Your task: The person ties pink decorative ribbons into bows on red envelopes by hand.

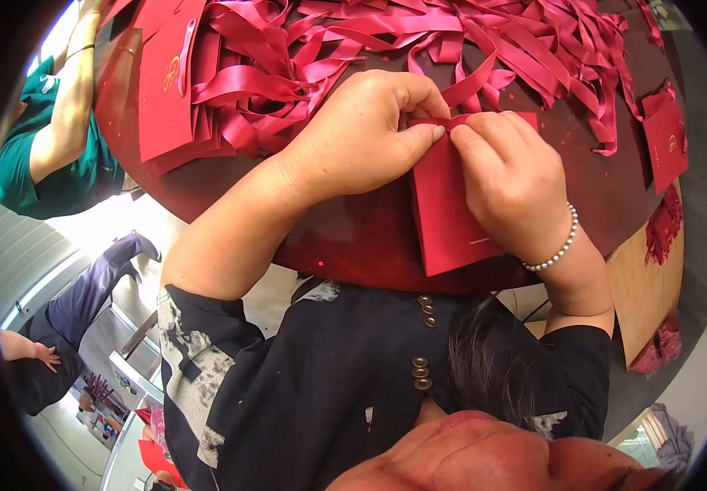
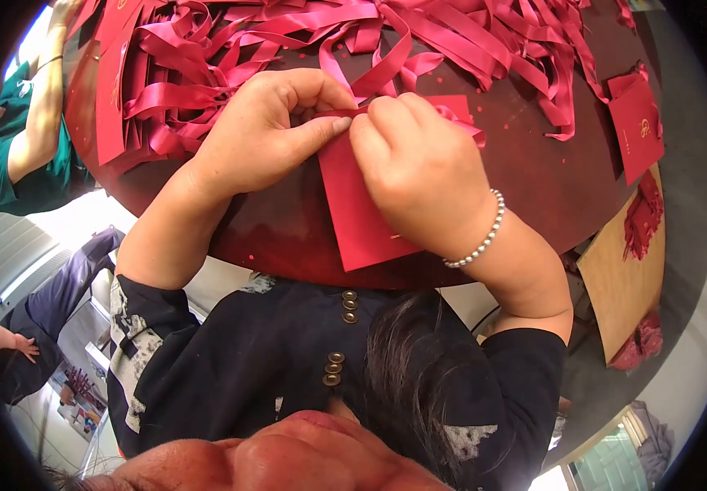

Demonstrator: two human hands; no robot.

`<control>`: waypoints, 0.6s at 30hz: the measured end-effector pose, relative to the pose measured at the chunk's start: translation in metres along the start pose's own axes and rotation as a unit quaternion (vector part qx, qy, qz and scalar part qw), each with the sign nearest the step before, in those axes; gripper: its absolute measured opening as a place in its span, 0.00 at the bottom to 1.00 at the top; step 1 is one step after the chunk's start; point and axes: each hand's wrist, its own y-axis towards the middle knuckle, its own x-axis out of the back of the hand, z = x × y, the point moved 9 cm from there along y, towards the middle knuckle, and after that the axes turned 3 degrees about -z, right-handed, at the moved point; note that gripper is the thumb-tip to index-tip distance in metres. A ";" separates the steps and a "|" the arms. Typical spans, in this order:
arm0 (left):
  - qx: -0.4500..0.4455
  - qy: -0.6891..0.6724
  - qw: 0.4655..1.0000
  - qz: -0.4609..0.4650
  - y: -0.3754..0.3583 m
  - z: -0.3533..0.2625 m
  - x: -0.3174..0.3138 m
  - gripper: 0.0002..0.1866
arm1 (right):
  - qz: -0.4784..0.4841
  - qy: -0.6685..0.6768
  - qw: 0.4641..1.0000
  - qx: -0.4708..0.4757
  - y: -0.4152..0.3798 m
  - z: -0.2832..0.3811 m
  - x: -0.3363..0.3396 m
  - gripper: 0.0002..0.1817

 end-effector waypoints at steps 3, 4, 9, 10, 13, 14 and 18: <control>-0.017 0.036 0.999 -0.017 0.000 -0.003 0.003 0.09 | 0.001 -0.054 0.998 0.020 -0.001 0.011 -0.013 0.13; -0.015 0.043 0.999 -0.025 0.000 -0.002 0.006 0.09 | 0.003 -0.078 0.997 0.023 -0.001 0.012 -0.017 0.13; -0.043 0.061 0.995 -0.063 -0.001 -0.004 0.016 0.09 | -0.051 0.141 0.987 -0.059 0.008 -0.022 0.001 0.08; -0.061 0.032 0.996 -0.059 -0.001 -0.005 0.016 0.09 | -0.052 0.140 0.987 -0.054 0.007 -0.025 0.004 0.08; -0.101 0.031 0.992 -0.064 -0.004 -0.021 0.015 0.09 | -0.013 0.181 0.981 -0.064 0.005 -0.031 0.005 0.06; -0.127 0.059 0.988 -0.071 -0.005 -0.029 0.013 0.08 | -0.013 0.181 0.981 -0.065 0.006 -0.031 0.006 0.06; -0.167 0.110 0.979 -0.050 -0.014 -0.043 0.009 0.11 | -0.022 0.164 0.985 -0.055 0.014 -0.033 0.017 0.10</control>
